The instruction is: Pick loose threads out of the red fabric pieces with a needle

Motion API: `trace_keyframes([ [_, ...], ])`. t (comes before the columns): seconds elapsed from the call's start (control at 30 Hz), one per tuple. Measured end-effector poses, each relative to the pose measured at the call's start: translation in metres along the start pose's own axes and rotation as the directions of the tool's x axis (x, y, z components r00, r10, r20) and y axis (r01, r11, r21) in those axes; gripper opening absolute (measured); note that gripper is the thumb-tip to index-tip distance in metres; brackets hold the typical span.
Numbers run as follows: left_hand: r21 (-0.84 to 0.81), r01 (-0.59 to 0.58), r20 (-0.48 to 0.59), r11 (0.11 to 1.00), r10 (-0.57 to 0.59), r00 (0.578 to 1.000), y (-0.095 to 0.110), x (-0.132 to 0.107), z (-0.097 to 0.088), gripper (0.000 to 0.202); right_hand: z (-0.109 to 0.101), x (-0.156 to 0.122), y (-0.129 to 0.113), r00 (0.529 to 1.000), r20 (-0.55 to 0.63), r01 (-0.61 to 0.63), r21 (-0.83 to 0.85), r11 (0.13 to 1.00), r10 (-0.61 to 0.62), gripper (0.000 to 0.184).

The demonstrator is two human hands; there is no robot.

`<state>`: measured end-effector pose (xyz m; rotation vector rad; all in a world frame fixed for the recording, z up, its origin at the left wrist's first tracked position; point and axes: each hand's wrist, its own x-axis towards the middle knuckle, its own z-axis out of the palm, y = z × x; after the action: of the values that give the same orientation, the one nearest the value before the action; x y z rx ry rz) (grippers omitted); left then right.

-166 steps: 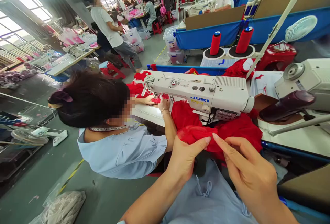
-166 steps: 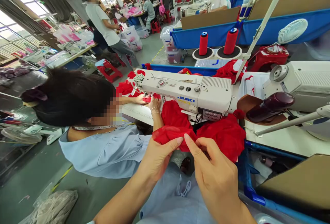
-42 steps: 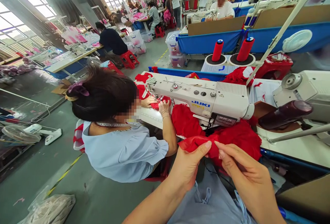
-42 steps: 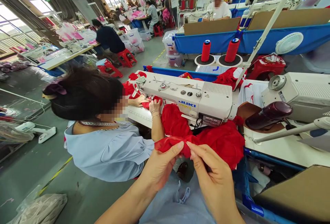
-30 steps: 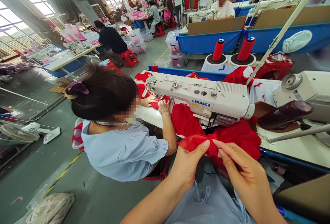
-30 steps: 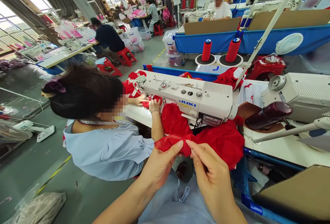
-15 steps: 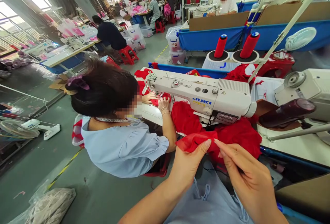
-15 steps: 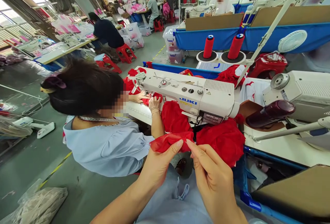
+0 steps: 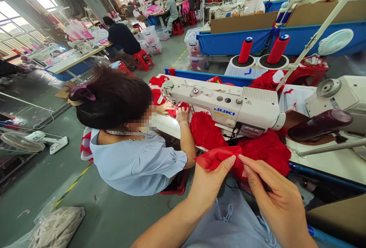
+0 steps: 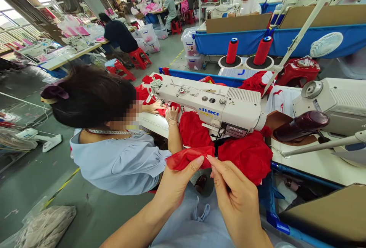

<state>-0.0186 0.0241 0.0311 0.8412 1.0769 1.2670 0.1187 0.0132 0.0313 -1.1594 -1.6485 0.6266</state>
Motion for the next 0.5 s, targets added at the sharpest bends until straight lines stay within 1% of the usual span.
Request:
trace_keyframes([
  [0.1, -0.007, 0.001, 0.007, 1.000, -0.001, 1.000, 0.000, 0.001, 0.000, 0.013, 0.002, -0.003, 0.004, 0.993, 0.000, -0.119, 0.095, 0.988, 0.120, 0.023],
  [0.17, -0.004, -0.006, 0.027, 1.000, 0.006, 1.000, -0.001, 0.002, -0.001, 0.016, 0.004, -0.005, 0.007, 0.969, 0.013, -0.246, 0.192, 0.950, 0.248, 0.019],
  [0.23, -0.003, -0.003, 0.046, 1.000, 0.004, 0.999, -0.002, 0.003, -0.001, 0.019, 0.007, -0.007, 0.010, 0.917, 0.050, -0.390, 0.316, 0.865, 0.395, 0.019],
  [0.3, -0.007, 0.012, 0.048, 1.000, -0.011, 0.999, -0.004, 0.003, -0.002, 0.020, 0.009, -0.008, 0.011, 0.857, 0.106, -0.494, 0.442, 0.749, 0.504, 0.022],
  [0.33, -0.006, 0.020, 0.047, 1.000, -0.020, 0.999, -0.004, 0.004, -0.002, 0.021, 0.010, -0.008, 0.010, 0.833, 0.132, -0.524, 0.500, 0.690, 0.537, 0.023],
  [0.4, 0.001, 0.033, 0.048, 0.999, -0.033, 0.998, -0.005, 0.004, -0.002, 0.023, 0.011, -0.007, 0.009, 0.800, 0.179, -0.553, 0.587, 0.591, 0.572, 0.024],
  [0.5, 0.019, 0.040, 0.061, 0.999, -0.042, 0.997, -0.005, 0.005, -0.002, 0.026, 0.011, -0.005, 0.007, 0.762, 0.235, -0.583, 0.654, 0.482, 0.603, 0.025],
])
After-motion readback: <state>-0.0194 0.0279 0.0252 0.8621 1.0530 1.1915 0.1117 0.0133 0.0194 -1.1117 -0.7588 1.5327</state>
